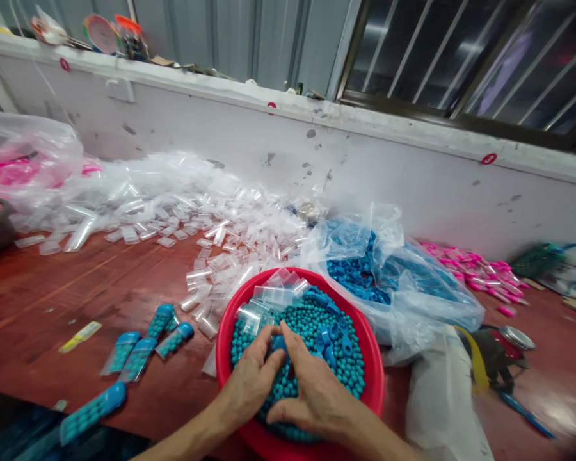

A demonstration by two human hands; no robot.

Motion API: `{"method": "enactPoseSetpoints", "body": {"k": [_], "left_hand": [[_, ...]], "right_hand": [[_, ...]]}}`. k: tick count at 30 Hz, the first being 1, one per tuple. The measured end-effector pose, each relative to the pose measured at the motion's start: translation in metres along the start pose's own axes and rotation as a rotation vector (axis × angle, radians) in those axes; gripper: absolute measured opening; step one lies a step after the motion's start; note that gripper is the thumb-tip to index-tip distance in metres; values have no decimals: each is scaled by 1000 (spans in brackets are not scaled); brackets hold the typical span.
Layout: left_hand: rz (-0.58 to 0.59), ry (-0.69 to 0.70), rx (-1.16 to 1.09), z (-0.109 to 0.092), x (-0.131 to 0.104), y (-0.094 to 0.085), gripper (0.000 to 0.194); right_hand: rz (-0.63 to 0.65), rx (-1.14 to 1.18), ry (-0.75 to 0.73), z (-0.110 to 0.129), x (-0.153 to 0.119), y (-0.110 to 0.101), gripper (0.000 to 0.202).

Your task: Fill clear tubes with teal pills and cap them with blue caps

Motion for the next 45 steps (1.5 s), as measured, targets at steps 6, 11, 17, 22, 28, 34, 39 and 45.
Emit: {"method": "enactPoseSetpoints", "body": {"k": [6,11,17,22,28,34,39,45], "left_hand": [[-259,-89,266,13,-12,-95,34],[-514,-273,840,33,-21,-152,41],[-570,95,893,23,-17,-122,33],[-331,244,757,4,-10,-69,27],[-271,322,721,-1,1,-41,24],[-256,358,773,3,5,-33,26],[-32,228,710,12,5,-29,30],[211,31,494,12,12,-15,40]], "right_hand": [[-46,-63,105,-34,6,-25,45],[-18,-324,72,-33,22,-20,21],[80,-479,-1,-20,60,2,41],[170,-404,-60,-36,80,-2,41],[34,-721,-40,-47,60,-16,32],[231,-751,-145,-47,33,12,20],[452,-256,-58,-57,32,9,21],[469,667,359,-70,39,-6,41]]}}
Point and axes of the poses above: each hand's wrist, its own x-axis towards the middle knuckle, its own y-axis out of the palm, z = x × y, the point moved 4 cm from there along x, towards the middle knuckle, and after that the axes turned 8 degrees about x, right-handed, at the moved point
